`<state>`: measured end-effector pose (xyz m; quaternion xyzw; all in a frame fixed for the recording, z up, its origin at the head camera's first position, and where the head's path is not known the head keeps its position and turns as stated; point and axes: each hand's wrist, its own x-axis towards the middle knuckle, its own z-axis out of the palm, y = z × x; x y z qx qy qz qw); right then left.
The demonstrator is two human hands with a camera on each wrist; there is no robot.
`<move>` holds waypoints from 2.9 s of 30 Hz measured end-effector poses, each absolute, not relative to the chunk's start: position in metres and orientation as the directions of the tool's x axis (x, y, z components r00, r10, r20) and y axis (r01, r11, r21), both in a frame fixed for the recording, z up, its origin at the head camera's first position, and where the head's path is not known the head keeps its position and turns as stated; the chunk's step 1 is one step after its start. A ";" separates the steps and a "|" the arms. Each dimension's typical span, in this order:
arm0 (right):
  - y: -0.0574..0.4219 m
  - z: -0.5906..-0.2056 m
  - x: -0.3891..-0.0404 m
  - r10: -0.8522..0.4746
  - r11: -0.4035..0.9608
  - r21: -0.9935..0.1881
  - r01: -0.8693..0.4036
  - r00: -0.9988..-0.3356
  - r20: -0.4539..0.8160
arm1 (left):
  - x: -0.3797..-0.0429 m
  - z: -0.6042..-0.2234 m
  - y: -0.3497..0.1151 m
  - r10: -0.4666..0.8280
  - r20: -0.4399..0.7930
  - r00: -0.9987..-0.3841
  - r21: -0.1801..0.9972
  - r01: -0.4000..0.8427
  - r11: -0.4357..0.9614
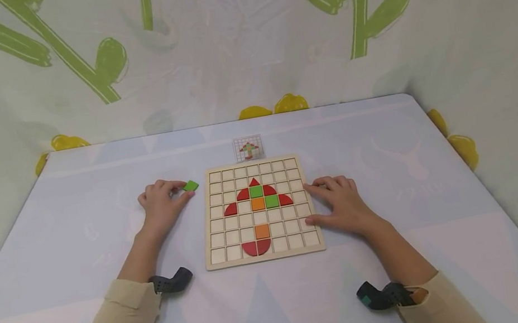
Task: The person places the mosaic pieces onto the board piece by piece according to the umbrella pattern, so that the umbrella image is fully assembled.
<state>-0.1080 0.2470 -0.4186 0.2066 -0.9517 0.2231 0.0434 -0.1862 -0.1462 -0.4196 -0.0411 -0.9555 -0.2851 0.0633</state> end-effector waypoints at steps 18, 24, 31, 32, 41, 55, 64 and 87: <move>0.246 -0.420 -0.108 -0.367 0.823 -0.393 -0.411 -0.912 0.184 | -0.179 -0.419 -0.138 0.121 0.180 -0.976 0.567 0.203 0.798; 0.247 -0.420 -0.109 -0.368 0.822 -0.392 -0.413 -0.911 0.188 | -0.176 -0.418 -0.131 0.154 0.183 -0.971 0.574 0.233 0.785; 0.246 -0.420 -0.108 -0.370 0.819 -0.395 -0.415 -0.910 0.187 | -0.169 -0.411 -0.122 0.194 0.225 -0.955 0.558 0.289 0.778; 0.246 -0.420 -0.108 -0.372 0.819 -0.395 -0.416 -0.909 0.187 | -0.169 -0.410 -0.120 0.201 0.230 -0.952 0.556 0.298 0.776; 0.246 -0.420 -0.108 -0.379 0.807 -0.402 -0.432 -0.902 0.209 | -0.166 -0.413 -0.106 0.285 0.271 -0.920 0.539 0.390 0.747; 0.247 -0.422 -0.109 -0.375 0.816 -0.390 -0.427 -0.904 0.206 | -0.160 -0.411 -0.083 0.422 0.233 -0.876 0.573 0.475 0.668; 0.247 -0.423 -0.109 -0.377 0.810 -0.392 -0.435 -0.900 0.219 | -0.155 -0.412 -0.076 0.484 0.222 -0.846 0.531 0.522 0.668; 0.246 -0.423 -0.111 -0.383 0.806 -0.393 -0.442 -0.897 0.222 | -0.152 -0.415 -0.078 0.526 0.204 -0.826 0.532 0.544 0.649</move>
